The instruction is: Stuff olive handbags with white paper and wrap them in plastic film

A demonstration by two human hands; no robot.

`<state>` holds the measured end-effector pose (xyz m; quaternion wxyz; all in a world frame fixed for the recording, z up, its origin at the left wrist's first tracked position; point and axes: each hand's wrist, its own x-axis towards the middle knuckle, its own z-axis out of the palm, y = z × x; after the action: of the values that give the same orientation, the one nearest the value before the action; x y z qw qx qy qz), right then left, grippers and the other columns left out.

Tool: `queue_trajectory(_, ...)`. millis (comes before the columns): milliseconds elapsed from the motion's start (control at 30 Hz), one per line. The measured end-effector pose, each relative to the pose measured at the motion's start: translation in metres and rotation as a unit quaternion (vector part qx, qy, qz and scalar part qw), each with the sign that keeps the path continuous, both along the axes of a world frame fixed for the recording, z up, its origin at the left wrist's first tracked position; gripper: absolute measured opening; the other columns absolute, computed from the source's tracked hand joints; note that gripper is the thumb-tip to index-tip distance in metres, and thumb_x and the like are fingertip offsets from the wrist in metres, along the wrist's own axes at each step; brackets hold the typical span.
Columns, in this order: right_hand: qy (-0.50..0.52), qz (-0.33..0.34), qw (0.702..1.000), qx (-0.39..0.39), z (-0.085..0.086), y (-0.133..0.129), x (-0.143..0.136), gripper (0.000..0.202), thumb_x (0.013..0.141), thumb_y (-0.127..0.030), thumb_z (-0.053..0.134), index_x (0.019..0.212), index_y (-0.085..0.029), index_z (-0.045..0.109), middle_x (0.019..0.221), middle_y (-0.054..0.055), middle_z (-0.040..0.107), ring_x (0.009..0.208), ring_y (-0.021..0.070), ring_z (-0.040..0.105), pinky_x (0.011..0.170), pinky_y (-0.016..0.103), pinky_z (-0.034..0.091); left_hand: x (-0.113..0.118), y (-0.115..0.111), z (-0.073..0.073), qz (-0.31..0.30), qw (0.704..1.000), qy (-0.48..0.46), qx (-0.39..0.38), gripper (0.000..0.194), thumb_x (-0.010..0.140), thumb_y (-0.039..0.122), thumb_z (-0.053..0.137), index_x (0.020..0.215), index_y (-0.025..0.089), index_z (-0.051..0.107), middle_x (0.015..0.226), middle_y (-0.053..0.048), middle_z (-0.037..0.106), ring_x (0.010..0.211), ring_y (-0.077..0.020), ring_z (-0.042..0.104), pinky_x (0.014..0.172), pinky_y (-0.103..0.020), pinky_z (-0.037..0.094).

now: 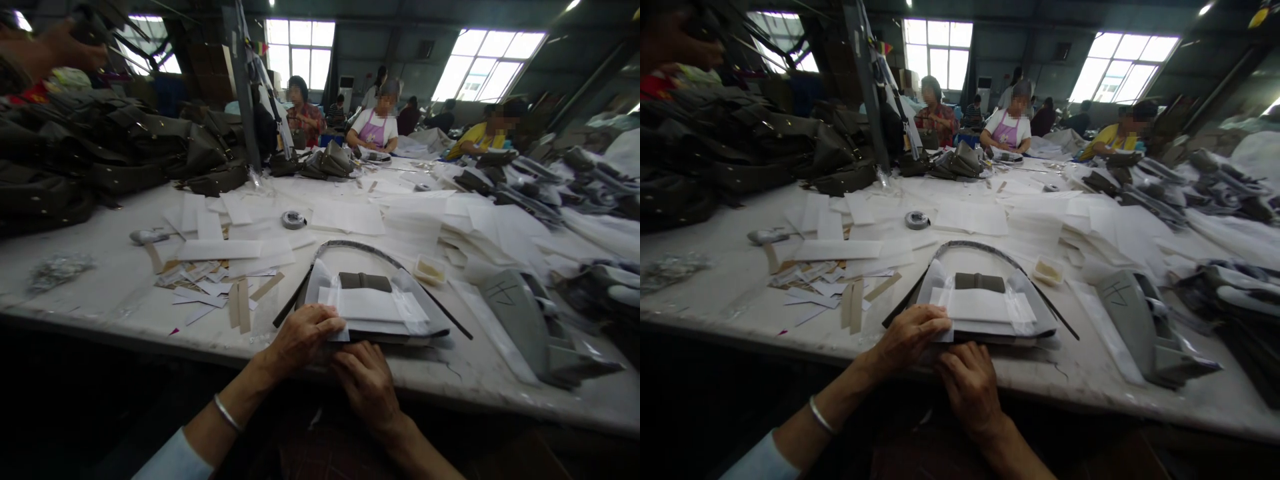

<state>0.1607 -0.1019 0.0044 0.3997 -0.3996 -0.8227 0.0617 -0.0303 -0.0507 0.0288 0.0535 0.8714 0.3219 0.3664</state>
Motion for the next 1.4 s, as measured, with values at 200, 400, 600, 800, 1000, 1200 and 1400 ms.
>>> queue_trajectory(200, 0.063, 0.016, 0.998, -0.018, 0.004, 0.003, 0.003, 0.016, 0.093, -0.012, 0.053, 0.092, -0.022, 0.066, 0.081, 0.004, 0.066, 0.075, 0.0172, 0.058, 0.069, 0.031, 0.044, -0.002, 0.003, -0.001, -0.005, 1.000, -0.013, 0.001, 0.025, 0.098, 0.019, 0.045, 0.111, 0.024, 0.065, 0.107, -0.005, 0.068, 0.104, -0.0167, 0.062, 0.092, -0.030, 0.048)
queue_trajectory(400, 0.054, 0.094, 0.994, -0.011, 0.009, -0.003, 0.010, 0.019, 0.092, -0.006, 0.050, 0.091, -0.020, 0.063, 0.083, 0.004, 0.068, 0.078, 0.0177, 0.061, 0.070, 0.032, 0.044, -0.001, 0.006, -0.001, -0.001, 0.999, -0.033, -0.004, 0.025, 0.098, 0.018, 0.045, 0.107, 0.024, 0.067, 0.107, -0.004, 0.068, 0.099, -0.0154, 0.062, 0.089, -0.029, 0.047)
queue_trajectory(600, 0.017, 0.139, 0.990, -0.029, 0.027, -0.008, 0.016, 0.021, 0.093, -0.006, 0.046, 0.089, -0.020, 0.061, 0.082, 0.004, 0.068, 0.076, 0.0173, 0.060, 0.071, 0.033, 0.043, 0.000, 0.008, -0.002, 0.002, 0.999, -0.039, -0.021, 0.022, 0.098, 0.018, 0.046, 0.104, 0.024, 0.067, 0.107, -0.003, 0.068, 0.099, -0.0149, 0.061, 0.090, -0.029, 0.046)
queue_trajectory(800, 0.155, 0.065, 0.967, -0.194, 0.017, -0.022, 0.002, 0.016, 0.093, -0.021, 0.057, 0.078, -0.019, 0.063, 0.073, 0.003, 0.065, 0.069, 0.0157, 0.061, 0.065, 0.026, 0.046, 0.001, 0.008, -0.004, 0.006, 0.999, -0.046, -0.023, 0.024, 0.098, 0.017, 0.044, 0.103, 0.023, 0.066, 0.106, -0.003, 0.068, 0.097, -0.0147, 0.061, 0.089, -0.029, 0.045)
queue_trajectory(1000, 0.405, -0.068, 0.743, -0.528, 0.009, -0.034, -0.002, 0.041, 0.074, -0.055, 0.076, 0.073, -0.017, 0.059, 0.068, 0.003, 0.066, 0.061, 0.0158, 0.063, 0.058, 0.025, 0.047, 0.000, 0.005, -0.004, 0.014, 1.000, -0.028, 0.007, 0.023, 0.098, 0.019, 0.045, 0.103, 0.023, 0.067, 0.107, -0.004, 0.068, 0.099, -0.0152, 0.061, 0.089, -0.029, 0.045)
queue_trajectory(1200, 0.427, -0.038, 0.664, -0.613, 0.011, -0.041, 0.007, 0.046, 0.072, -0.056, 0.078, 0.086, -0.017, 0.057, 0.076, 0.006, 0.070, 0.063, 0.0176, 0.066, 0.059, 0.026, 0.049, -0.002, 0.005, -0.007, 0.003, 1.000, 0.003, 0.031, 0.024, 0.098, 0.015, 0.045, 0.106, 0.023, 0.066, 0.110, -0.005, 0.067, 0.105, -0.0165, 0.060, 0.092, -0.030, 0.046)
queue_trajectory(1400, 0.124, 0.025, 0.934, -0.335, 0.008, -0.039, 0.026, 0.072, 0.084, -0.027, 0.066, 0.148, -0.024, 0.033, 0.111, 0.008, 0.070, 0.095, 0.0239, 0.068, 0.089, 0.039, 0.052, -0.001, 0.005, -0.007, 0.009, 0.999, -0.007, 0.032, 0.023, 0.099, 0.018, 0.045, 0.105, 0.023, 0.066, 0.109, -0.005, 0.067, 0.103, -0.0168, 0.061, 0.091, -0.031, 0.046)
